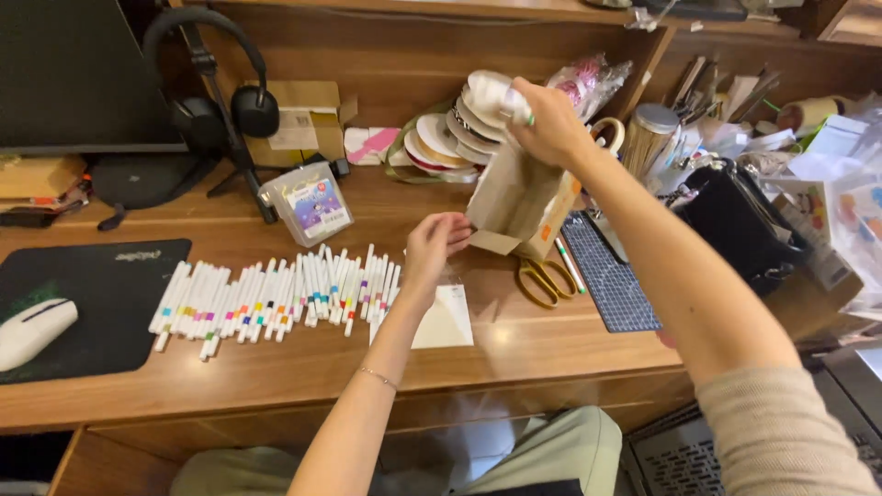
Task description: Sorting and arranging a large set of colored pens from boxes onto a desk in a neat row.
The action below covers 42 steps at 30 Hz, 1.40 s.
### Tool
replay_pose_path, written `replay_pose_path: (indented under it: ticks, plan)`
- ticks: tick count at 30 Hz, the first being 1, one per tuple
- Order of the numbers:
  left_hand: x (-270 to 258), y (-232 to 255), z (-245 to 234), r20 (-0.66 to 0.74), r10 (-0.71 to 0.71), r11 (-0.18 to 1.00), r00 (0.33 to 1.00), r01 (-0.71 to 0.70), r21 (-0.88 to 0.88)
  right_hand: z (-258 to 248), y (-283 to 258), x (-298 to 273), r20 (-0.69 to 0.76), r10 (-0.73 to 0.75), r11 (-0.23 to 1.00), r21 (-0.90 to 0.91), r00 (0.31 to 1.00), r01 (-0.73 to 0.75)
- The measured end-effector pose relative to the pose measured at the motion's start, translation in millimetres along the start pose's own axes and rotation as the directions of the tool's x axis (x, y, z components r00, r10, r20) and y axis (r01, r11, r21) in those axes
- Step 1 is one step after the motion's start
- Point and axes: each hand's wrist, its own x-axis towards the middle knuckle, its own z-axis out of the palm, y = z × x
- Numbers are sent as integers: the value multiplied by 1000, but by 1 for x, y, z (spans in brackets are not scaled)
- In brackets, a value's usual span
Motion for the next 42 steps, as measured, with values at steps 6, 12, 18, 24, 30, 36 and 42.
replay_pose_path:
  ticks: [6, 12, 18, 24, 30, 36, 42]
  plan:
    - [-72, 8, -55, 773, -143, 604, 618, 673, -426, 29, -125, -97, 42, -794, 548, -381, 606, 745]
    - [-322, -40, -80, 660, -512, 398, 550, 833, -385, 84, -336, -327, 175, -963, 207, -6, 205, 978]
    - [-434, -76, -100, 620, -521, 427, 587, 808, -407, 87, -413, -416, 317, -934, 98, -213, 164, 972]
    - [-449, -67, -98, 699, -454, 549, 552, 792, -269, 109, -399, -465, -129, -810, 517, 304, 572, 801]
    - [-445, -99, -87, 634, -507, 447, 584, 807, -385, 101, -379, -434, 35, -691, 722, 72, 722, 688]
    - [-424, -56, -88, 642, -525, 774, 559, 628, 86, 81, -376, -401, 157, -801, 577, -55, 578, 815]
    - [-400, -82, -101, 412, -466, 857, 783, 515, -11, 24, -388, -321, 180, -390, 853, -297, 903, 428]
